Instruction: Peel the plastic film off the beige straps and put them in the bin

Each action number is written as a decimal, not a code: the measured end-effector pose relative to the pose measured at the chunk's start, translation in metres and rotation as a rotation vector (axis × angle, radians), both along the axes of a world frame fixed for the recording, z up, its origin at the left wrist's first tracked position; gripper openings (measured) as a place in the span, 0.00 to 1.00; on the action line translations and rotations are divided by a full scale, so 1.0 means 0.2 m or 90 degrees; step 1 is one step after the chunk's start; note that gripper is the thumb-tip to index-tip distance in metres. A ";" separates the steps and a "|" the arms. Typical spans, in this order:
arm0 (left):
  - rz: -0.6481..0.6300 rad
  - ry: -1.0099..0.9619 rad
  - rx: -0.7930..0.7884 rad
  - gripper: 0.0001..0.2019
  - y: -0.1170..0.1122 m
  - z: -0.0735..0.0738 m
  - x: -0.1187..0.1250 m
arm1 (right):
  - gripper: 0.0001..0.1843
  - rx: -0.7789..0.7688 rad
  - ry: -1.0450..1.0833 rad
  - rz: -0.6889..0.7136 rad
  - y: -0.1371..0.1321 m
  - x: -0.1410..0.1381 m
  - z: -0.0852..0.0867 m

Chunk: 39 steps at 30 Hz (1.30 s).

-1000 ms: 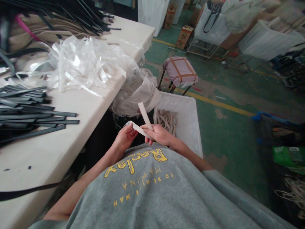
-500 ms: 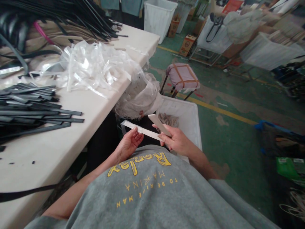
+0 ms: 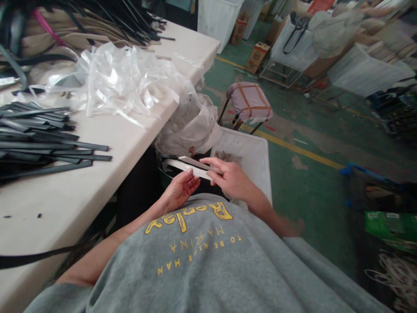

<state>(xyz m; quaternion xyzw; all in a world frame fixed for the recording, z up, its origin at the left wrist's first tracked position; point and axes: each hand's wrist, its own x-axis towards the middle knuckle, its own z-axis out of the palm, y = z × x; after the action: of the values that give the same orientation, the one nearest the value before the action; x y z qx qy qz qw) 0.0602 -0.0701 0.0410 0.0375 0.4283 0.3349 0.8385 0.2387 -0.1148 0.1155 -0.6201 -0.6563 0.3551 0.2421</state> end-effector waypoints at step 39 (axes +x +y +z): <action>-0.008 0.002 0.008 0.05 0.01 -0.05 0.01 | 0.23 -0.005 -0.036 -0.008 0.05 -0.03 -0.10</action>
<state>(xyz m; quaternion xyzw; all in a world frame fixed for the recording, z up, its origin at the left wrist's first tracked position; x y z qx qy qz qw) 0.0617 -0.0681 0.0313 0.0458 0.4275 0.3322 0.8395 0.2322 -0.1041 0.0963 -0.6350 -0.6576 0.3385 0.2232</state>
